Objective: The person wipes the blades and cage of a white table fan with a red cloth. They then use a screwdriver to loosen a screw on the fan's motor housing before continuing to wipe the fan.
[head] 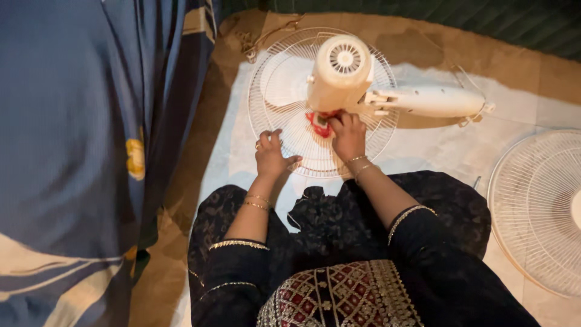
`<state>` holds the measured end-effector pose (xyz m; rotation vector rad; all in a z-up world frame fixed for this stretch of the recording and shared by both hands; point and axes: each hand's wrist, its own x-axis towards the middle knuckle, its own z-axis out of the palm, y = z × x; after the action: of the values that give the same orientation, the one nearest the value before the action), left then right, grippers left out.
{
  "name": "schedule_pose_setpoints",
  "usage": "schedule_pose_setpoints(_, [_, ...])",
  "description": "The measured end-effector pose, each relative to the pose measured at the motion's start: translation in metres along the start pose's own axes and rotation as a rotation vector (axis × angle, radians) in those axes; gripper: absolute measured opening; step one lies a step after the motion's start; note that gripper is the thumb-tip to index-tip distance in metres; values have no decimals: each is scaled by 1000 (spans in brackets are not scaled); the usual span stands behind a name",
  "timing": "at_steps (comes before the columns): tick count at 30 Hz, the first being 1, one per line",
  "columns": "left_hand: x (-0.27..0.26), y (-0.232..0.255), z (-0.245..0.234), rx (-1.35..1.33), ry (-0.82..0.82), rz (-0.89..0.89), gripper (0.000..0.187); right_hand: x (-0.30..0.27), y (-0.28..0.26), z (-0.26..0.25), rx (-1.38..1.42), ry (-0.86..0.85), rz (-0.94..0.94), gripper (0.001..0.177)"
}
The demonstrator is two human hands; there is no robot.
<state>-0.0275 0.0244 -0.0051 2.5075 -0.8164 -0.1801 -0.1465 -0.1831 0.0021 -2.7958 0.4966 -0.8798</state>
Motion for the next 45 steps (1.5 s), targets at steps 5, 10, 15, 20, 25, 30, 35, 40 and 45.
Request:
schedule_pose_setpoints(5, [-2, -2, 0, -15, 17, -29, 100, -10, -3, -15, -6, -197, 31, 40])
schedule_pose_setpoints(10, [-3, 0, 0, -12, 31, -42, 102, -54, -10, -30, 35, -133, -90, 44])
schedule_pose_setpoints(15, [-14, 4, 3, -17, 72, -33, 100, -114, -7, -51, 189, -300, -32, 42])
schedule_pose_setpoints(20, [-34, 34, 7, -5, -29, -121, 100, -131, 18, -40, 394, -348, 285, 28])
schedule_pose_setpoints(25, [-65, 64, 26, -78, -54, -100, 92, -126, 42, -31, 498, -61, 465, 38])
schedule_pose_setpoints(30, [-79, 85, 46, -226, -117, -153, 68, -116, 52, -29, 817, -19, 997, 38])
schedule_pose_setpoints(35, [-85, 95, 47, -344, -64, -224, 44, -121, 70, -8, 526, 295, 544, 44])
schedule_pose_setpoints(40, [-98, 116, 53, -346, -71, -310, 30, -99, 73, -30, 454, 326, 406, 42])
schedule_pose_setpoints(45, [-112, 124, 69, -359, 12, -210, 32, -61, 33, -58, 252, 87, 141, 54])
